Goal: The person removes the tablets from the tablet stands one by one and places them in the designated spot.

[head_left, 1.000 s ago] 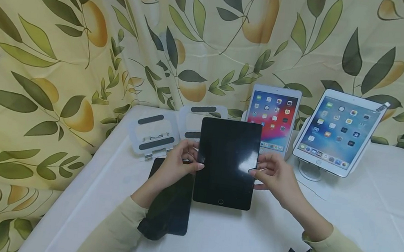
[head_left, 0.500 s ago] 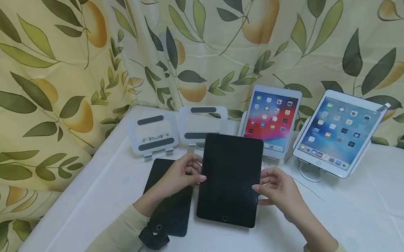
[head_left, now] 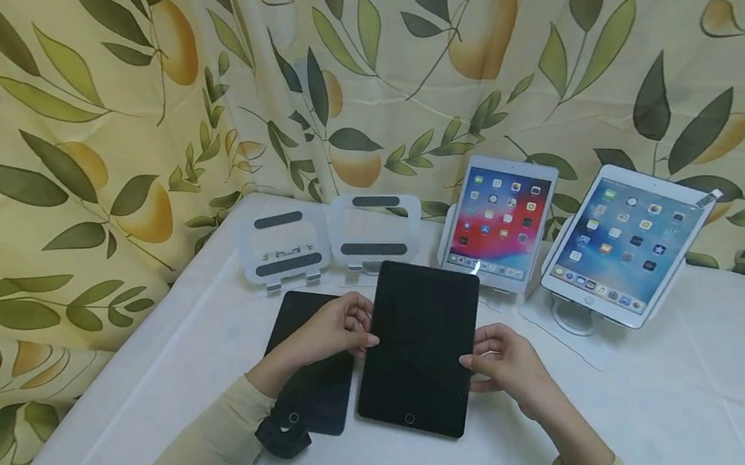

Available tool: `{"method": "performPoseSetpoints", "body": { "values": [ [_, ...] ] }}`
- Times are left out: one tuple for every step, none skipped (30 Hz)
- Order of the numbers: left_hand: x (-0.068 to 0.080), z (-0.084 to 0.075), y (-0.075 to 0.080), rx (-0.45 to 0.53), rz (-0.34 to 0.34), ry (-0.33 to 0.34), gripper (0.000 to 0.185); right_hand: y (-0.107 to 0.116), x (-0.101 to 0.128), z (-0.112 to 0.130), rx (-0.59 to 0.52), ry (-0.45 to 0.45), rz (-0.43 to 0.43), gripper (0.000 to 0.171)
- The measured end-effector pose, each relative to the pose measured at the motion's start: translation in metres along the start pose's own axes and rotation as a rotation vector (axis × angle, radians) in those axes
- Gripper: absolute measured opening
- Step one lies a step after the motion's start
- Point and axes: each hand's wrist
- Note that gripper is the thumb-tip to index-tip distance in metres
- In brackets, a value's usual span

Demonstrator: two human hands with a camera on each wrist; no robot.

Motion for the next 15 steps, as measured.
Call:
{"method": "performPoseSetpoints", "body": {
  "values": [
    [-0.0005, 0.0012, -0.0001, -0.007, 0.003, 0.009, 0.042, -0.0001, -0.0007, -0.0008, 0.002, 0.000, 0.005, 0.046],
    [-0.0008, 0.0023, -0.0002, -0.013, 0.005, 0.015, 0.043, -0.0003, -0.0015, -0.0016, 0.005, 0.000, 0.010, 0.046],
    [-0.0014, 0.0034, -0.0003, -0.019, 0.006, 0.025, 0.043, -0.0003, -0.0023, -0.0025, 0.005, 0.000, 0.018, 0.046],
    [-0.0018, 0.0044, -0.0005, -0.023, 0.009, 0.030, 0.043, -0.0001, -0.0030, -0.0033, 0.005, -0.001, 0.026, 0.045],
    [-0.0022, 0.0049, -0.0008, -0.028, 0.011, 0.035, 0.044, 0.0000, -0.0037, -0.0042, 0.005, -0.001, 0.033, 0.044],
    [-0.0025, 0.0053, -0.0010, -0.029, 0.013, 0.039, 0.044, 0.0003, -0.0042, -0.0049, 0.006, -0.002, 0.037, 0.044],
    [-0.0028, 0.0056, -0.0011, -0.029, 0.017, 0.042, 0.044, 0.0005, -0.0047, -0.0057, 0.011, -0.003, 0.039, 0.043],
    [-0.0030, 0.0057, -0.0012, -0.034, 0.024, 0.044, 0.044, 0.0007, -0.0049, -0.0063, 0.020, -0.005, 0.039, 0.042],
    [-0.0033, 0.0061, -0.0015, -0.038, 0.032, 0.049, 0.044, 0.0008, -0.0050, -0.0069, 0.024, -0.009, 0.038, 0.041],
    [-0.0034, 0.0064, -0.0016, -0.041, 0.039, 0.056, 0.043, 0.0009, -0.0050, -0.0073, 0.031, -0.015, 0.036, 0.041],
    [-0.0035, 0.0068, -0.0016, -0.050, 0.045, 0.062, 0.043, 0.0009, -0.0049, -0.0078, 0.037, -0.020, 0.033, 0.041],
    [-0.0036, 0.0073, -0.0015, -0.055, 0.050, 0.069, 0.042, 0.0013, -0.0048, -0.0084, 0.046, -0.022, 0.037, 0.041],
    [-0.0039, 0.0079, -0.0018, -0.062, 0.055, 0.076, 0.042, 0.0014, -0.0047, -0.0091, 0.052, -0.028, 0.036, 0.041],
    [-0.0044, 0.0087, -0.0022, -0.070, 0.058, 0.084, 0.041, 0.0015, -0.0046, -0.0098, 0.058, -0.035, 0.035, 0.041],
    [-0.0050, 0.0100, -0.0028, -0.073, 0.061, 0.092, 0.041, 0.0017, -0.0045, -0.0106, 0.063, -0.041, 0.035, 0.041]
  ]
}}
Point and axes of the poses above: each hand's wrist, its own x-axis away from the middle knuckle, its own y-axis out of the back of the hand, z = x × y, and after that the axes turned 15 degrees about -x, right-handed
